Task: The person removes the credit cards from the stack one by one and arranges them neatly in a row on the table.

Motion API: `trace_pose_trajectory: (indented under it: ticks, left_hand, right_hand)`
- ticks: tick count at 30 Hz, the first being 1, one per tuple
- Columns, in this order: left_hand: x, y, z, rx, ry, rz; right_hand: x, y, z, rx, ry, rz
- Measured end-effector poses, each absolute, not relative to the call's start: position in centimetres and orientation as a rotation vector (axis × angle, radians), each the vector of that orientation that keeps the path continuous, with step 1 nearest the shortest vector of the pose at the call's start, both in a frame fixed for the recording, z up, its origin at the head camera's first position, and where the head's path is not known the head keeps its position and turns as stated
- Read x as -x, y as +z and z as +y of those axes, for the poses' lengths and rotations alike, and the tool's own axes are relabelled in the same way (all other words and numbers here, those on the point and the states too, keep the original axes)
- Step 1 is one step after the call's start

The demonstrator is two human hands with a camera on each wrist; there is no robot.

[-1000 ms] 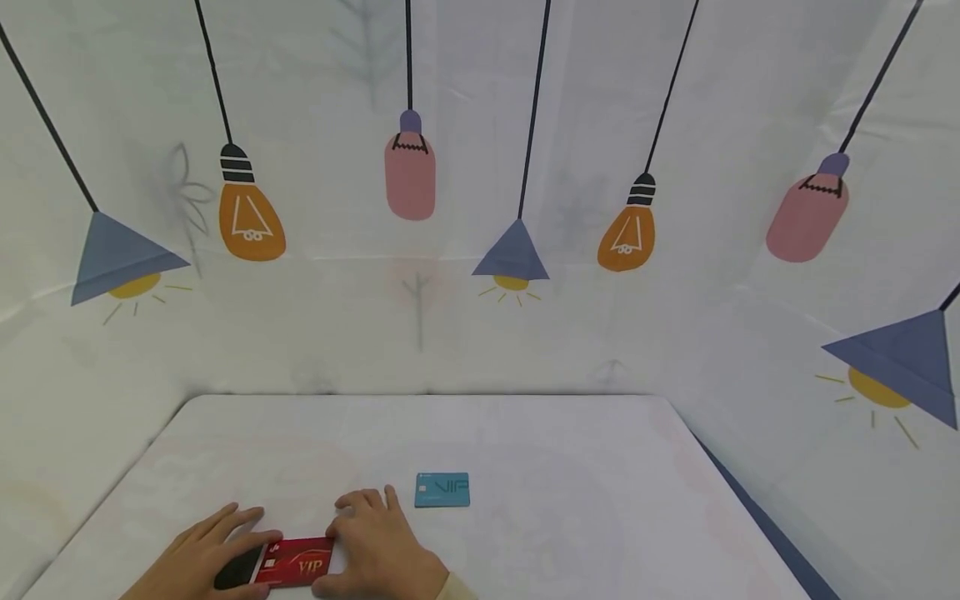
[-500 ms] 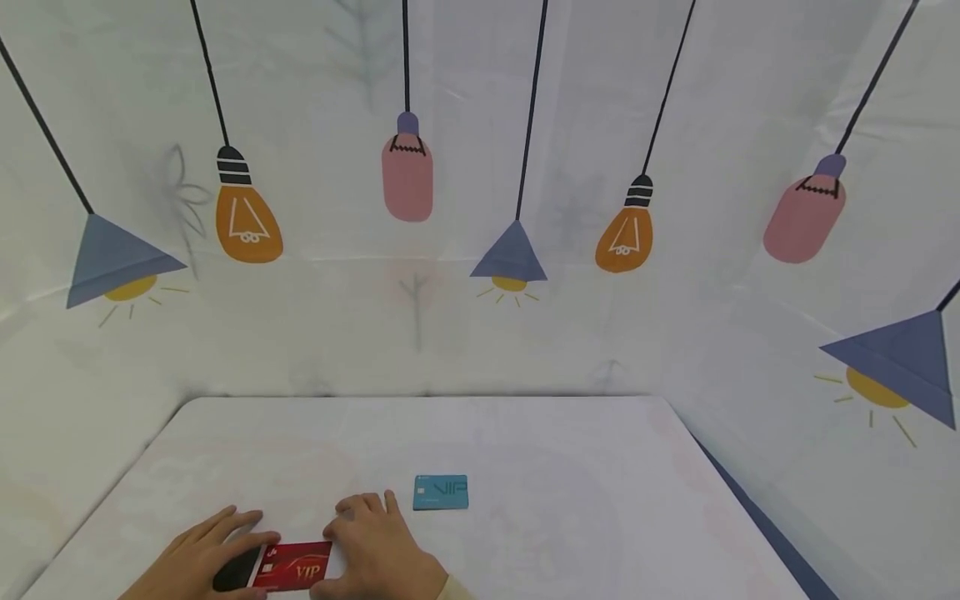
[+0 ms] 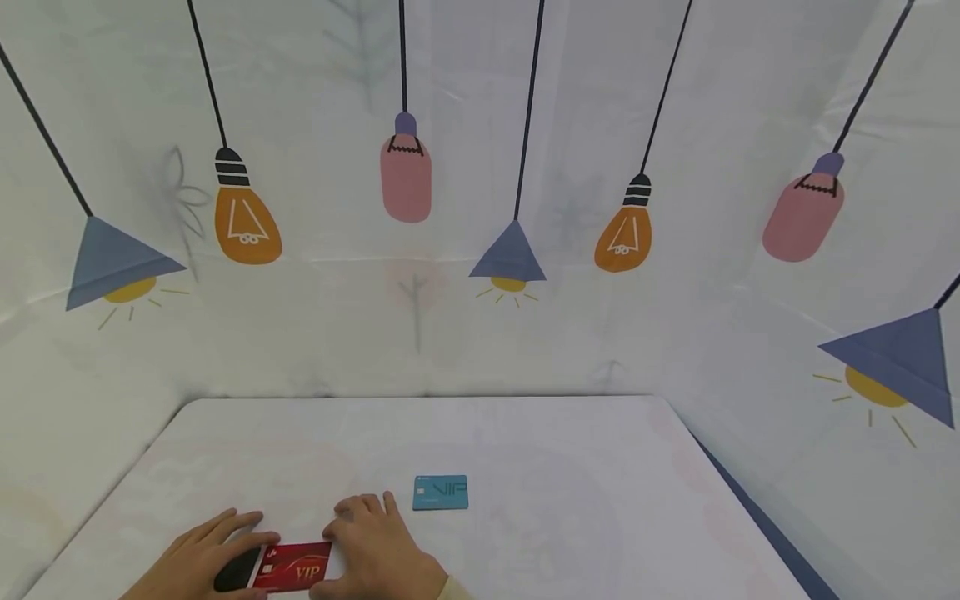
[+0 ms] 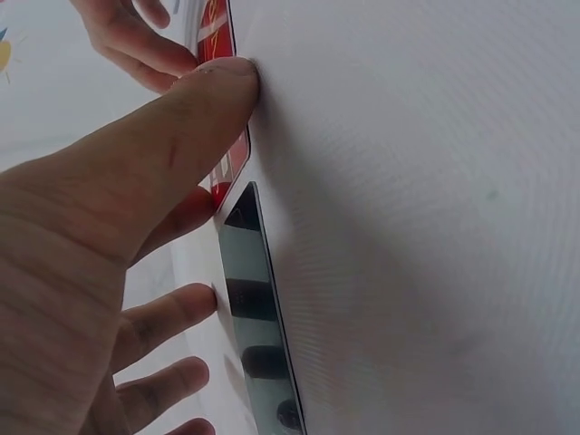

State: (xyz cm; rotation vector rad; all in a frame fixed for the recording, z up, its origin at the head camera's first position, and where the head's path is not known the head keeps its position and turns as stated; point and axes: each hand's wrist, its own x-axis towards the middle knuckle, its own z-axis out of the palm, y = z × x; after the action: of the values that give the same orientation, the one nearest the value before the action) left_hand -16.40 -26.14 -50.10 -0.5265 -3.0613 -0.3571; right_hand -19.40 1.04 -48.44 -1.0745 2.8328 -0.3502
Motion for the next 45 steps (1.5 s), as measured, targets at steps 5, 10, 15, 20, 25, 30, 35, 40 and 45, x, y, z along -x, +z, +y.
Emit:
trace_pose_trajectory:
  ticks: [5, 10, 15, 20, 25, 30, 35, 40, 45]
  left_hand:
    - [16.4, -49.9, -26.0, 0.543, -0.362, -3.034]
    - [16.4, -49.5, -25.7, 0.543, -0.414, -3.033]
    - [16.7, -49.0, -25.0, 0.580, -0.410, -3.035]
    - [16.8, -48.6, -23.8, 0.601, -0.385, -2.996]
    - [16.8, -48.3, -22.5, 0.657, -0.390, -2.898]
    - [17.2, -48.0, -21.2, 0.663, -0.429, -2.882]
    - [17.9, -47.7, -20.3, 0.652, -0.466, -2.941]
    - [18.3, -47.4, -19.7, 0.680, -0.468, -2.979]
    - [18.9, -47.2, -18.9, 0.671, -0.469, -3.006]
  right_hand:
    - [19.4, -48.1, 1.2, 1.087, -0.354, 2.842]
    - [19.6, -47.6, 1.6, 1.049, -0.379, 2.874]
    - [19.9, -47.3, 2.3, 1.062, -0.404, 2.895]
    - [20.3, -47.4, 3.2, 1.050, -0.430, 2.914]
    - [20.4, -47.5, 4.4, 1.039, -0.464, 2.936]
    - [20.5, -47.1, 5.7, 1.018, -0.542, 2.945]
    - [20.6, -47.0, 7.1, 1.044, -0.600, 2.991]
    - [20.6, -47.2, 8.6, 1.063, -0.615, 3.047]
    - [21.0, -47.5, 10.0, 1.024, -0.629, 3.068]
